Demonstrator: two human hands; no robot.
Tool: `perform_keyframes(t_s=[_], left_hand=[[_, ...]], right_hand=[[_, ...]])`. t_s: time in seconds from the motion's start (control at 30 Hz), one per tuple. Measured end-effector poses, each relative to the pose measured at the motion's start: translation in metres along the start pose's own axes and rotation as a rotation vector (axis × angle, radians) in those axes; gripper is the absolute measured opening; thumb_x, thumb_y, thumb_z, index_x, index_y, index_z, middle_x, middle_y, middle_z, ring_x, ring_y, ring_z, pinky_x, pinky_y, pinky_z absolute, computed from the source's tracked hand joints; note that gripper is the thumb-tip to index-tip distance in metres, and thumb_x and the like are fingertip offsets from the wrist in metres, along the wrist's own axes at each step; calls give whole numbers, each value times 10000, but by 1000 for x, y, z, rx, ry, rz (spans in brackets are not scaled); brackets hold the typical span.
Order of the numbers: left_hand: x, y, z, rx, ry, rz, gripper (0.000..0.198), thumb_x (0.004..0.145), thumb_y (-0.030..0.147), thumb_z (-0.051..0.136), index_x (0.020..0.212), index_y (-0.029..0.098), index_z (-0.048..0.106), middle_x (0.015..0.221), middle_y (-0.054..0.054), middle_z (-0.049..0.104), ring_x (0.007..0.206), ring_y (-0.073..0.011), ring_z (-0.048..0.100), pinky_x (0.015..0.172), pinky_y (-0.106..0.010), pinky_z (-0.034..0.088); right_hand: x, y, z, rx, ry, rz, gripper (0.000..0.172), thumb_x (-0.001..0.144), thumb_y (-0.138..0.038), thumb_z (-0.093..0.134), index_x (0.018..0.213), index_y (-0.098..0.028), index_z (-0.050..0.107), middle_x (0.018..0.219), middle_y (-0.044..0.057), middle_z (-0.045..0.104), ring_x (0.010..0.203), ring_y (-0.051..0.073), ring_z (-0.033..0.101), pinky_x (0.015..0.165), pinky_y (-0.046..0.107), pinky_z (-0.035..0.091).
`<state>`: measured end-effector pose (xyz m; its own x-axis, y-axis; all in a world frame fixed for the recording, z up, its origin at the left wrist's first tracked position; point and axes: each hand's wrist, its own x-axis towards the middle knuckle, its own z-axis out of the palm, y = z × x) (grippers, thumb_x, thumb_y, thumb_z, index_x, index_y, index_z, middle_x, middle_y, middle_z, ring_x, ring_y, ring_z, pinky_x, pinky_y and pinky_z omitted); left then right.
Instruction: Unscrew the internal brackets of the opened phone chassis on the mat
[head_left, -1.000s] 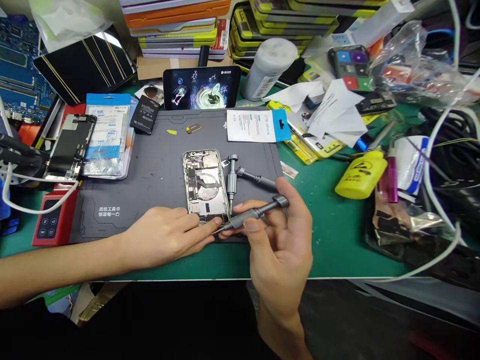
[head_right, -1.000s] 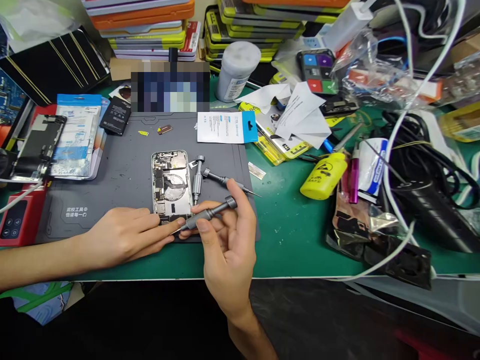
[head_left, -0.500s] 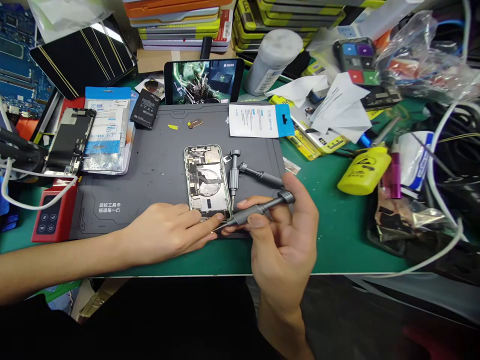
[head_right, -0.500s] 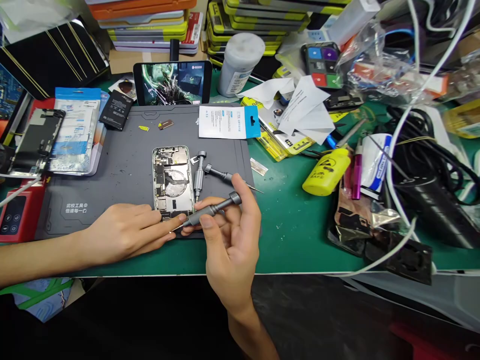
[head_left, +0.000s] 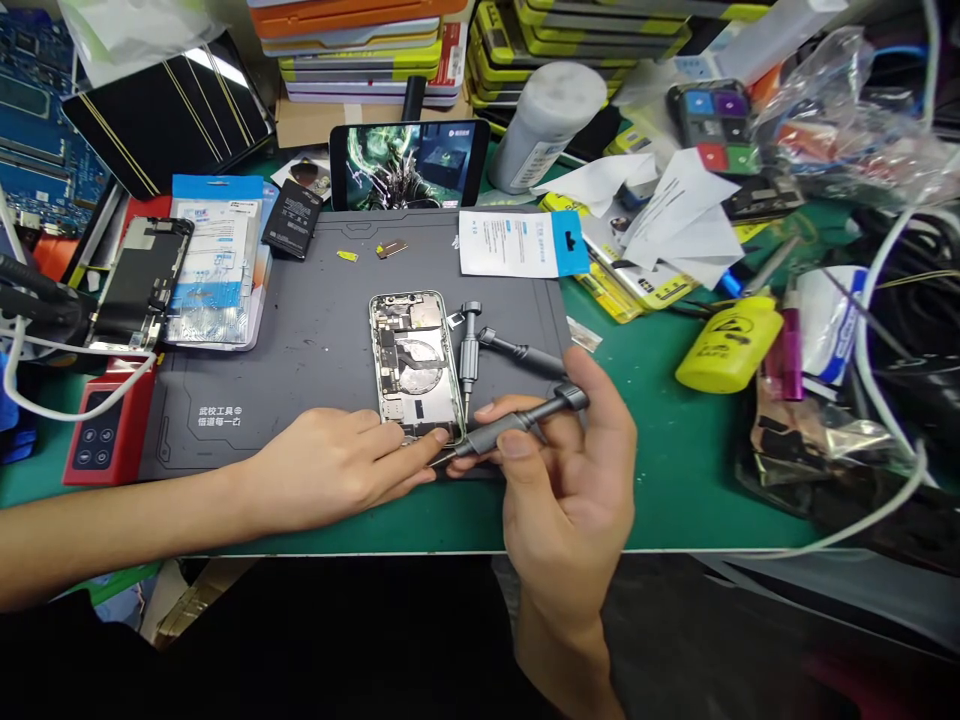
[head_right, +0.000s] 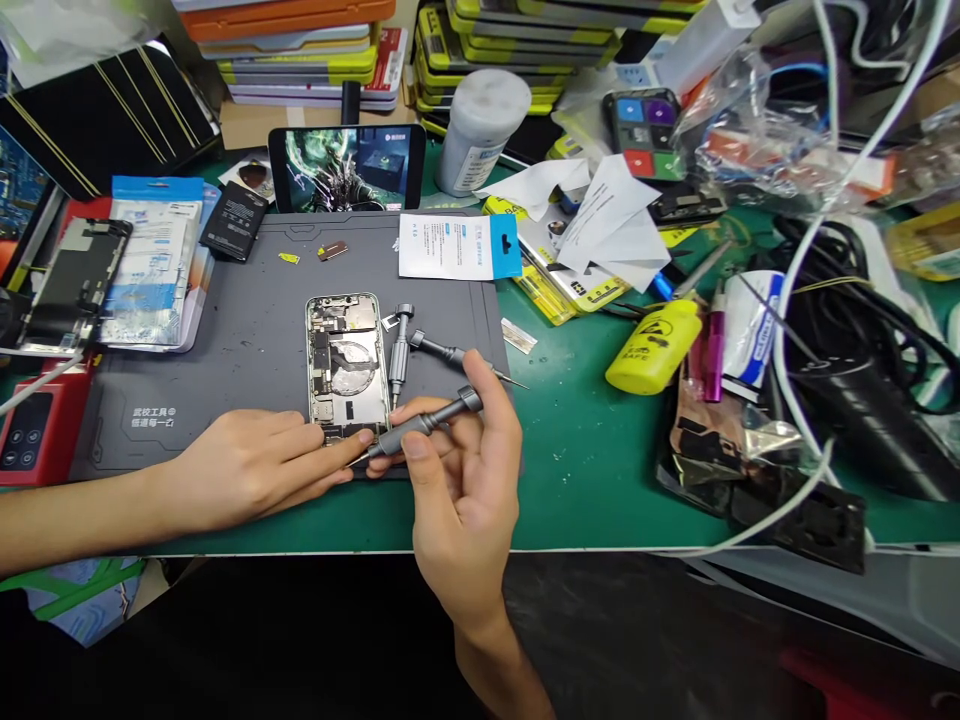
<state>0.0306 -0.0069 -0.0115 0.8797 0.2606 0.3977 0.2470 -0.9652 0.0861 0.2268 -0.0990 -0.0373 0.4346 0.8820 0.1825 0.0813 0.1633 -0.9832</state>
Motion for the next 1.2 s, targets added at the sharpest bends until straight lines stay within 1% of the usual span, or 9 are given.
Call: perform_keyframes(t_s=[0.3, 0.47, 0.53, 0.63, 0.7, 0.77, 0.87, 0.97, 1.2], left_hand=[[-1, 0, 1, 2, -1, 1, 276, 1195, 275, 474, 1346, 81, 598, 762, 45, 698, 633, -119, 661, 503, -291, 470], [-4, 1, 4, 24, 0, 4, 322, 1190, 337, 500, 1349, 78, 608, 763, 40, 691, 650, -120, 665, 513, -290, 480], [-5, 3, 5, 61, 2, 22, 310, 1170, 297, 547, 1358, 59, 611, 753, 42, 671, 639, -125, 653, 494, -298, 458], [-5, 6, 5, 121, -8, 79, 330, 1131, 208, 607, 1390, 4, 602, 726, 50, 625, 600, -132, 615, 463, -316, 419], [-5, 6, 4, 145, -22, 109, 351, 1120, 181, 616, 1404, -24, 595, 716, 50, 604, 588, -134, 602, 458, -322, 408], [-6, 6, 4, 136, -25, 104, 328, 1129, 189, 601, 1382, -20, 608, 719, 44, 605, 593, -136, 605, 467, -325, 414], [-7, 4, 6, 65, -25, 47, 265, 1159, 239, 552, 1315, 42, 636, 727, 39, 622, 606, -141, 616, 487, -335, 430], [-9, 3, 9, 26, -47, 7, 218, 1154, 213, 543, 1306, 88, 637, 730, 44, 634, 613, -140, 620, 494, -336, 430], [-9, 5, 9, 18, -55, -3, 208, 1142, 201, 541, 1266, 87, 663, 739, 21, 648, 617, -141, 618, 509, -310, 417]], right_hand=[[0, 5, -2, 10, -13, -24, 603, 1066, -191, 631, 1629, -356, 492, 1053, 8, 756, 707, 98, 729, 682, 233, 709], [2, 8, -3, 83, 42, -48, 584, 1071, -171, 597, 1612, -373, 513, 1081, 21, 728, 780, 120, 719, 679, 263, 714], [5, 7, -3, 27, 109, -141, 606, 1060, -134, 593, 1615, -365, 517, 1079, 36, 718, 794, 137, 715, 646, 269, 707], [12, 5, -2, -181, 222, -459, 723, 998, -76, 664, 1647, -349, 497, 1107, 60, 695, 841, 171, 734, 674, 311, 713], [17, 5, 0, -308, 185, -673, 821, 950, -68, 737, 1676, -335, 460, 1118, 59, 687, 847, 178, 745, 719, 338, 719], [22, 7, 3, -355, 58, -746, 861, 927, -67, 770, 1684, -312, 440, 1098, 52, 697, 853, 184, 757, 720, 338, 718], [26, 12, 9, -368, -52, -732, 818, 926, -38, 750, 1656, -282, 474, 1075, 48, 704, 874, 191, 774, 735, 344, 723], [25, 16, 12, -379, -62, -748, 818, 925, -18, 741, 1657, -270, 477, 1097, 49, 688, 881, 178, 776, 768, 342, 724], [25, 16, 11, -370, -88, -736, 806, 922, -26, 755, 1650, -247, 488, 1096, 60, 704, 892, 182, 778, 767, 336, 716]])
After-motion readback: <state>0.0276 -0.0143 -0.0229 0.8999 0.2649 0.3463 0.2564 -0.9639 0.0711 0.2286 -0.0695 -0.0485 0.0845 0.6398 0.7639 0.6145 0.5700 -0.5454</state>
